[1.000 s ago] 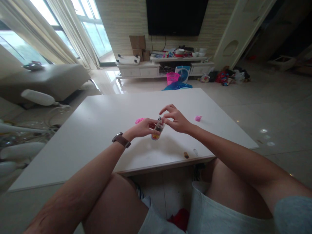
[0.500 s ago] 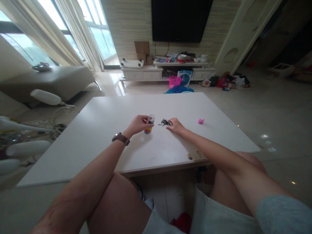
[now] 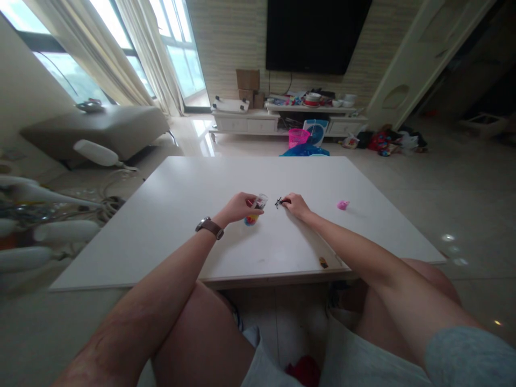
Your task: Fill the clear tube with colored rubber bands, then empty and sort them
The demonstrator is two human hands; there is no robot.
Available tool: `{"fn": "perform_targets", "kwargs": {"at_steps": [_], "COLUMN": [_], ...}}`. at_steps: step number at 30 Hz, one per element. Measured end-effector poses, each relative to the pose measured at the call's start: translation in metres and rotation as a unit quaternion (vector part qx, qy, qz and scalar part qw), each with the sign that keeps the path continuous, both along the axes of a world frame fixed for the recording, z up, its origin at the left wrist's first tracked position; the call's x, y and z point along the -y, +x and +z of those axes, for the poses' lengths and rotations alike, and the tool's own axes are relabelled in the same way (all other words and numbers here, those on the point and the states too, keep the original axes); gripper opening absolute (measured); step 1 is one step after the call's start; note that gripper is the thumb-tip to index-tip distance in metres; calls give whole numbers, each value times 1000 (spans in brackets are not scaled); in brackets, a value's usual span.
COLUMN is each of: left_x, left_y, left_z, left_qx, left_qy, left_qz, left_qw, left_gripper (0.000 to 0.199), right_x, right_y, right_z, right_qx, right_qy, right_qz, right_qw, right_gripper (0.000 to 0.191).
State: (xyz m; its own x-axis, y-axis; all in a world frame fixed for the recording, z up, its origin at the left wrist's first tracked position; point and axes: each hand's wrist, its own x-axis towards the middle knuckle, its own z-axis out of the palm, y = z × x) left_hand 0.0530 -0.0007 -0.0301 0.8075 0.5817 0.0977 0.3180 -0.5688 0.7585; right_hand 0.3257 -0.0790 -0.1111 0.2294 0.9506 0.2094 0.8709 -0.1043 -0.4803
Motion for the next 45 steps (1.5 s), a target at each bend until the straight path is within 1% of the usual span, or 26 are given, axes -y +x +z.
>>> {"fn": "perform_targets", "kwargs": {"at_steps": [5,11,15,20,24,29,32,35,38,42,45], "left_x": [3,6,10,19,26,31,33,33,32,31,31], "left_y": [6,20,33,43,42,40,40,41,41,41,41], "left_z": [2,-4,-11,-16,-12,-8,-7,-6,-6,-6,-7], "left_qx": [-30,-43,-60,-76,-63,-37,-25,-21,-20,-19,-13], "left_qy": [23,28,22,48,57,45,32,25,21,10,3], "left_qz": [4,-24,-45,-98,-112,-139,-158,-168,-168,-158,-137], "left_qw": [999,998,997,991,990,989,987,985,985,987,990], "left_gripper": [36,34,36,37,37,37,36,33,33,34,34], "right_x": [19,54,71,78,83,88,88,89,89,89,90], "right_y": [16,31,28,8,-11,-25,-30,-34,-36,-36,-36], "right_z": [23,55,73,87,92,92,91,91,92,92,94], "right_qx": [8,-1,7,42,48,37,6,-42,-70,-79,-79], "right_qy": [13,66,89,81,85,103,110,119,117,123,142], "right_qz": [13,87,148,218,252,270,264,234,218,239,235], "right_qw": [1000,994,985,972,963,957,958,964,966,960,958], "right_gripper": [14,12,13,17,18,18,16,15,16,17,19]}}
